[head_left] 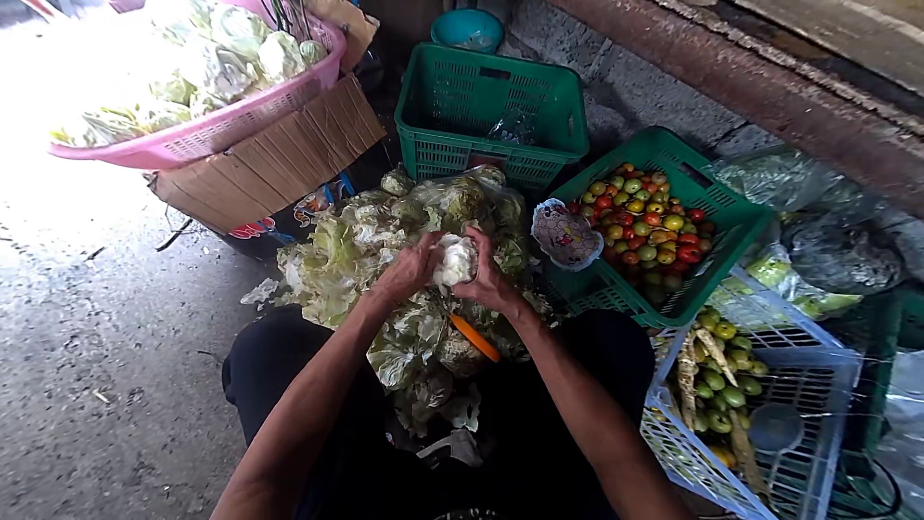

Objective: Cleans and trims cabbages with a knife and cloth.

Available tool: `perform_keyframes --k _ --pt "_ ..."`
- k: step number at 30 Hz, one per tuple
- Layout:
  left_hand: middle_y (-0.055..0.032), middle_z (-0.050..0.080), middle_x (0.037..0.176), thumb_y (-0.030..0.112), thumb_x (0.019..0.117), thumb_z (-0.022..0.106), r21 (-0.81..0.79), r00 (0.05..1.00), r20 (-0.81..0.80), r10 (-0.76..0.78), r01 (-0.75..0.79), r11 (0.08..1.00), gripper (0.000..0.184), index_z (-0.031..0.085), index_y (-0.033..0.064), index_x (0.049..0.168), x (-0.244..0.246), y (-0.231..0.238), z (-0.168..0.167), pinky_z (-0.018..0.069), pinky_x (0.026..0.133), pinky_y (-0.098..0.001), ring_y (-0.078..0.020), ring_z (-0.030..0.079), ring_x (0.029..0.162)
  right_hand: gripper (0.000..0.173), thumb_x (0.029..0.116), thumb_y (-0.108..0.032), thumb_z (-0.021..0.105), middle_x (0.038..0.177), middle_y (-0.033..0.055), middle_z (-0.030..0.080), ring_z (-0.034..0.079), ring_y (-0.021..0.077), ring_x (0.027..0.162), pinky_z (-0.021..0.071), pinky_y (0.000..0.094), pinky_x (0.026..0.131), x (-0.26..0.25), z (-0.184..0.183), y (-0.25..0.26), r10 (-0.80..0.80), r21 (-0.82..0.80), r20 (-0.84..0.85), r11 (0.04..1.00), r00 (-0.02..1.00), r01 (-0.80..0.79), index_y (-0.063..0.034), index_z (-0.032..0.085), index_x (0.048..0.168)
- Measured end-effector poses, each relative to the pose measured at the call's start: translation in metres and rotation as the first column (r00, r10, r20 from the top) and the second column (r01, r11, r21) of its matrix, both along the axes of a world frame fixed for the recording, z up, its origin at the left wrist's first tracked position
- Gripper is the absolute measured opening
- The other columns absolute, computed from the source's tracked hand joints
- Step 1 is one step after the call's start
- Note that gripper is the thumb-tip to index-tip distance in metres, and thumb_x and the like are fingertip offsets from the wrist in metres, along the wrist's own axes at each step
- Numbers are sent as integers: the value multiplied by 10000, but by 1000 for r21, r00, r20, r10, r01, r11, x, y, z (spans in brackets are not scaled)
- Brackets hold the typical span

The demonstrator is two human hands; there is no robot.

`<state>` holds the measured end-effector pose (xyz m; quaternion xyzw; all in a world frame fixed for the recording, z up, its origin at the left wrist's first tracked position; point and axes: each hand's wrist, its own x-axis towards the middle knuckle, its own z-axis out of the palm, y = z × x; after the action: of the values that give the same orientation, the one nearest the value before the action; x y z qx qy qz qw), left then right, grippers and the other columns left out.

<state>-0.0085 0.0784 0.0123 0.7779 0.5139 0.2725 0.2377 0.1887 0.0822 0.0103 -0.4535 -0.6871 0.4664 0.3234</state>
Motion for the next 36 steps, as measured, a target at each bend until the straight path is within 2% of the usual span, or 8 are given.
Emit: perform_keyframes --k 3,8,10,13,15,19,27,36 --pt "-227 673 840 230 1114 404 -24 998 24 54 -54 998 379 513 16 1409 -4 3 -2 552 678 -548 -382 668 685 1126 620 -39 854 1425 279 492 581 337 1247 526 476 998 -3 -1 -7 57 15 49 998 997 -58 -27 226 1554" --pt "-316 674 1088 48 1038 496 -140 912 87 401 -387 911 346 502 -70 1364 -6 6 23 521 898 -620 -478 680 1004 935 624 41 758 1318 199 561 641 247 1104 583 413 876 2 2 -4 32 -120 -230 991 973 -61 -46 355 1464" --pt "-343 629 1187 195 1098 439 -91 843 92 530 -523 847 395 490 -51 1403 -17 14 21 497 932 -623 -494 649 1070 951 637 57 759 1310 175 554 631 235 1103 571 417 880 2 2 -3 -94 -231 -359 973 928 9 -82 322 1470" --pt "-323 209 1627 553 1037 485 -181 866 132 482 -457 871 736 334 92 1590 -28 7 17 299 1127 -698 -540 301 1450 1076 622 36 830 1390 186 524 596 275 1188 554 473 919 1 2 0 -195 -200 -282 970 939 141 -110 266 1527" --pt "-220 346 1605 615 979 560 -236 926 189 328 -282 930 774 390 133 1560 -23 -4 6 412 1078 -635 -434 435 1402 1169 578 -38 922 1421 225 515 577 332 1239 540 507 974 -1 0 2 -204 -4 -61 979 977 204 -78 266 1546" --pt "-132 628 1349 343 943 740 -343 927 373 35 103 934 627 502 112 1474 0 2 4 539 940 -472 -259 645 1137 1129 544 -157 969 1373 254 563 538 447 1252 456 603 1039 -8 -6 0 -245 324 222 932 944 165 -31 400 1512" --pt "-103 692 1122 47 867 788 -363 880 473 49 144 921 438 584 47 1255 -2 2 8 585 835 -339 -163 693 936 833 620 -180 932 1311 232 619 569 451 1206 488 604 943 -6 -7 -2 -270 612 384 791 883 -24 -18 593 1364" --pt "-106 661 1067 100 856 818 -344 921 384 58 85 935 423 593 72 1213 -11 0 11 562 758 -356 -184 653 862 946 598 -275 970 1318 229 590 540 442 1218 482 571 980 -6 0 -3 -236 467 390 884 890 30 -69 562 1426"
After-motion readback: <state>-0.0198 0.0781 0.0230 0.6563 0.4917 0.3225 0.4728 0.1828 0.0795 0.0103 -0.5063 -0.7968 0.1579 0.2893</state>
